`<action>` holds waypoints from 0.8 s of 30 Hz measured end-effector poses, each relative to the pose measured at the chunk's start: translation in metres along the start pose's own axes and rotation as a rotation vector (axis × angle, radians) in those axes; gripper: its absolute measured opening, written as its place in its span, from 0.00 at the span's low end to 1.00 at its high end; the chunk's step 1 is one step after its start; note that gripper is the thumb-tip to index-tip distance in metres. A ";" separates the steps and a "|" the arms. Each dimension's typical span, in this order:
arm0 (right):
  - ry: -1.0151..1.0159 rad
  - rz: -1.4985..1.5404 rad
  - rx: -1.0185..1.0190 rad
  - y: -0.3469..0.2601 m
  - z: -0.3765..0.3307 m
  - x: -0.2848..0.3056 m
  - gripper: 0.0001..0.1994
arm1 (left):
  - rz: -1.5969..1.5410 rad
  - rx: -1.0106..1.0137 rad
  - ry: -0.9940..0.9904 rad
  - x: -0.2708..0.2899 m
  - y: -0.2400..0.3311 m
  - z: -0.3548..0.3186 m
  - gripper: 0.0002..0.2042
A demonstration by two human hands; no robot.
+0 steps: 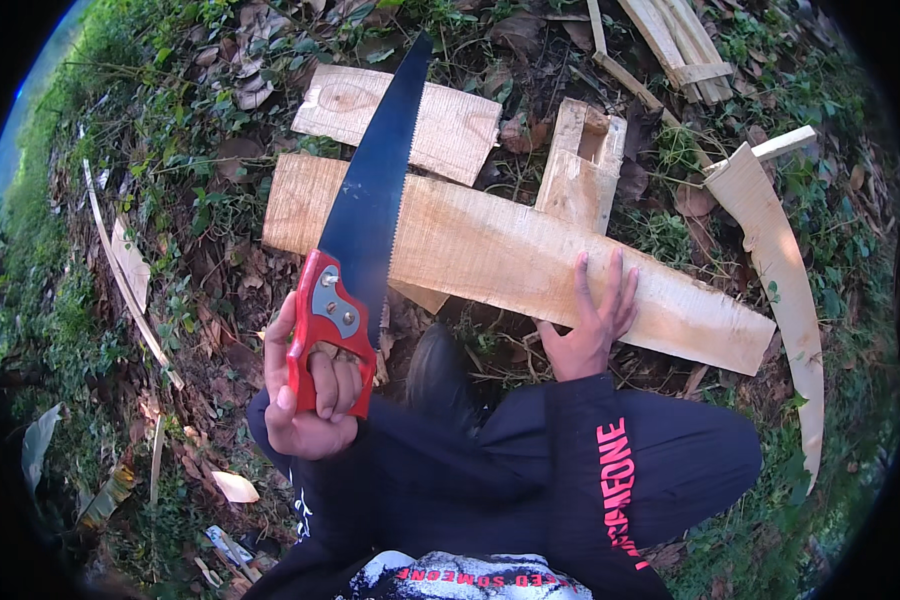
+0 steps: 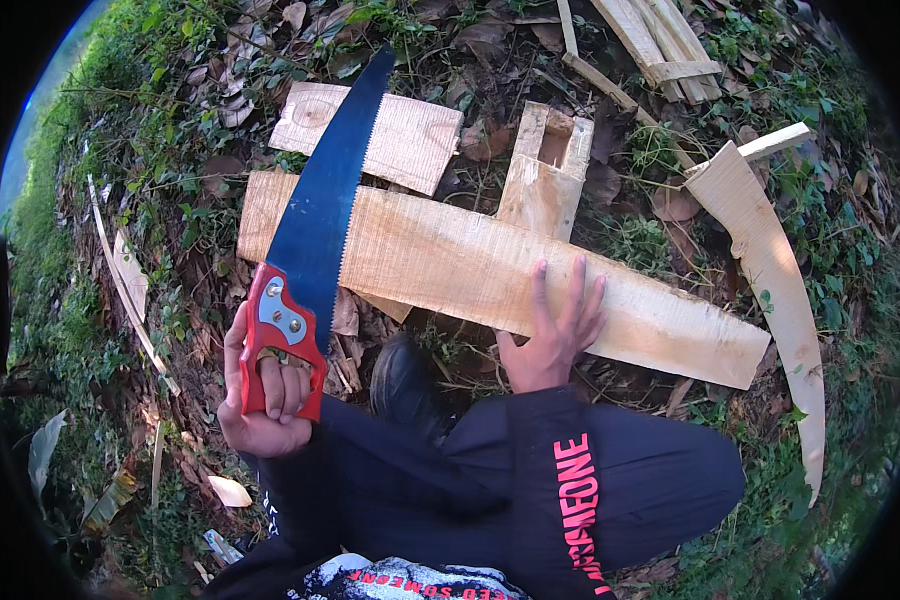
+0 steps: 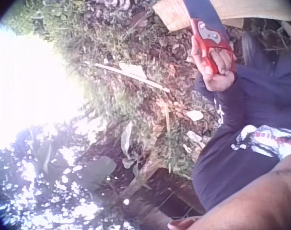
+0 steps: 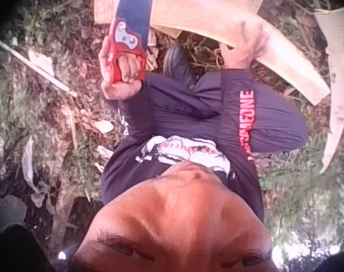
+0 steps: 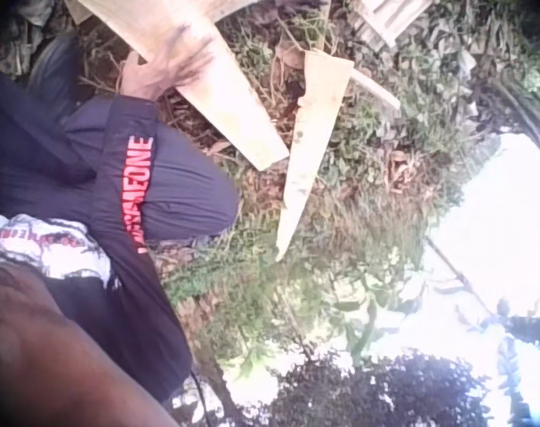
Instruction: The person sits on the ground and uses a red hand saw to cut a wooden plank resting on a small wooden frame. The person repeatedly saws back and forth along the plank, adjusting the wood's position as needed.
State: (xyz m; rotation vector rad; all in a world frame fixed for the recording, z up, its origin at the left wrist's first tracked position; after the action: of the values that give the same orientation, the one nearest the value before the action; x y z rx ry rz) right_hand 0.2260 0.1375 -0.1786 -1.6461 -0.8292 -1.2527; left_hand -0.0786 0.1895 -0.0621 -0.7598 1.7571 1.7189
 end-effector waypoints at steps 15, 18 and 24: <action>0.070 -0.188 0.033 0.006 -0.001 0.005 0.48 | -0.035 -0.184 -0.183 -0.021 0.034 -0.024 0.33; 0.059 -0.226 0.043 0.009 -0.003 0.008 0.45 | -0.080 -0.175 -0.157 -0.022 0.038 -0.028 0.31; 0.103 -0.036 0.056 0.016 0.035 0.026 0.36 | 0.274 -0.140 -0.090 -0.033 0.025 -0.051 0.25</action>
State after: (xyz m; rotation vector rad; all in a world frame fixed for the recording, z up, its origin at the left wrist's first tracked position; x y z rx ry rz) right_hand 0.2599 0.1634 -0.1611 -1.5146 -0.8265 -1.3163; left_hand -0.0751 0.1397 -0.0200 -0.5067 1.7570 2.0409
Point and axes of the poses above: each hand's wrist, its own z-axis towards the middle knuckle, its own x-axis out of the back of the hand, y = z × x, the point moved 10 cm from there along z, towards the middle knuckle, and after that the axes turned 12 degrees about -z, right-handed, at the moved point
